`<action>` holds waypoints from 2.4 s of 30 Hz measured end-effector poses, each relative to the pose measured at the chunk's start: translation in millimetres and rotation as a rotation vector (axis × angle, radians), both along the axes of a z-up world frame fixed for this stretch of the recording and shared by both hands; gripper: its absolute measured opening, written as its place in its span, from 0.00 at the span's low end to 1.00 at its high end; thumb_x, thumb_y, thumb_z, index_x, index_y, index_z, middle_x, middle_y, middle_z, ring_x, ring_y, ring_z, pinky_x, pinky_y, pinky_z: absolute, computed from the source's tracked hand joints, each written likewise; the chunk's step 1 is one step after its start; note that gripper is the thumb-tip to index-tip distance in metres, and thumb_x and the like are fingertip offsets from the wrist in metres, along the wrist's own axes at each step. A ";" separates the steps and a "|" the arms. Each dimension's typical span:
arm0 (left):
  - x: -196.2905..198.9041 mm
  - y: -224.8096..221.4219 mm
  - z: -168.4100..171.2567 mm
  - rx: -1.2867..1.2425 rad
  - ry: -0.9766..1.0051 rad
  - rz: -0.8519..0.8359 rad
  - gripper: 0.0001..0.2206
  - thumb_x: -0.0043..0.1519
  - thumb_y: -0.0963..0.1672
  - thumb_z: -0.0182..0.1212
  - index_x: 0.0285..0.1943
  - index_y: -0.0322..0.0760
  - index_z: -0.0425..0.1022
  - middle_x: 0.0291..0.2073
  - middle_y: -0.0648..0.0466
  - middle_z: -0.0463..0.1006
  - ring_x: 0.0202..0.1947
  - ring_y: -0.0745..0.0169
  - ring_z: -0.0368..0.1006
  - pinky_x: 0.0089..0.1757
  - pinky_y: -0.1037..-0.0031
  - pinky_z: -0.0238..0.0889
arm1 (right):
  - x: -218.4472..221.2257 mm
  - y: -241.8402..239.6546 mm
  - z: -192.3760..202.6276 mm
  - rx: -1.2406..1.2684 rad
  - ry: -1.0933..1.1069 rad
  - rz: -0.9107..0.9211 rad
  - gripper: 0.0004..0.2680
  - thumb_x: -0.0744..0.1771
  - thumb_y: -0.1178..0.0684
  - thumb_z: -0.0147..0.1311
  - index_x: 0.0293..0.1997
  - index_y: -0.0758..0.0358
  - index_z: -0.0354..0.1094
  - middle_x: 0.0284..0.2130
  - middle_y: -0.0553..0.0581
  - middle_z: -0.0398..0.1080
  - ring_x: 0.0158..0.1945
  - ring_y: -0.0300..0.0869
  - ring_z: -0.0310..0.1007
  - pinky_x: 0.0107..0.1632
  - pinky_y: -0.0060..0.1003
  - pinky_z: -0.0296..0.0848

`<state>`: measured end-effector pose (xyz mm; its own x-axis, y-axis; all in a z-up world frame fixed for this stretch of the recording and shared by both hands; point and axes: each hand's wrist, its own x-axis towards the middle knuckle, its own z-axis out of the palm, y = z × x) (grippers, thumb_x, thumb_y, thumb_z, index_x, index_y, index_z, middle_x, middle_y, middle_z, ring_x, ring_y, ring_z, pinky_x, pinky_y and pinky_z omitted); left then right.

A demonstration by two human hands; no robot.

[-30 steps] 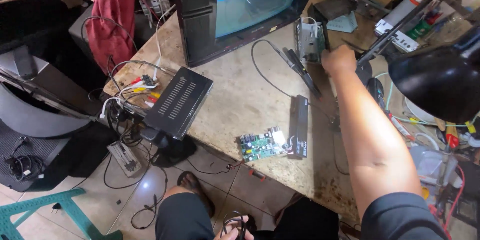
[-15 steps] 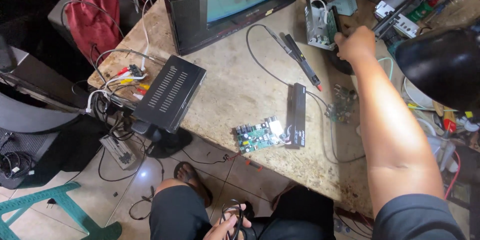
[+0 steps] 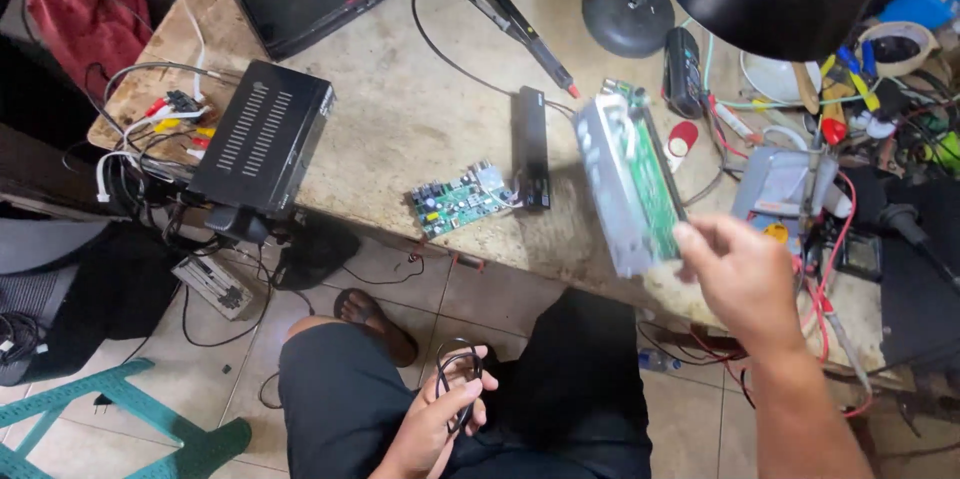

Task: Assembling and testing electronic components on a workbench, including connecting wires and using a remote control.

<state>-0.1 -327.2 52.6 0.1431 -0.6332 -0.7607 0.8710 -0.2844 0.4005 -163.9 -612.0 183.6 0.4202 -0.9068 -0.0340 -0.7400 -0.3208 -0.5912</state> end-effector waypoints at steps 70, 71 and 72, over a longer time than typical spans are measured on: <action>-14.7 -3.7 23.1 -0.633 0.448 0.519 0.22 0.67 0.53 0.52 0.67 0.43 0.73 0.57 0.40 0.79 0.52 0.38 0.78 0.53 0.47 0.73 | -15.6 163.6 -245.7 0.872 -0.654 0.265 0.12 0.65 0.62 0.63 0.54 0.60 0.74 0.50 0.56 0.78 0.54 0.39 0.74 0.55 0.37 0.78; -13.1 -0.1 24.0 -0.624 0.439 0.523 0.22 0.67 0.53 0.52 0.67 0.43 0.73 0.57 0.40 0.79 0.52 0.38 0.79 0.53 0.47 0.73 | -10.9 163.6 -236.1 0.928 -0.618 0.301 0.18 0.64 0.61 0.62 0.61 0.59 0.67 0.51 0.57 0.77 0.53 0.38 0.74 0.48 0.34 0.79; -12.3 3.4 24.2 -0.614 0.432 0.527 0.22 0.67 0.53 0.52 0.67 0.43 0.72 0.56 0.40 0.79 0.51 0.38 0.79 0.52 0.47 0.73 | -7.4 164.0 -227.0 0.983 -0.581 0.335 0.24 0.64 0.60 0.62 0.69 0.57 0.61 0.51 0.58 0.76 0.51 0.38 0.74 0.42 0.31 0.81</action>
<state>-12.3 -323.8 76.7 0.3095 -0.8772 -0.3670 0.9367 0.3476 -0.0410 -171.3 -448.0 -43.3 0.8135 -0.4407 -0.3793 -0.2456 0.3309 -0.9112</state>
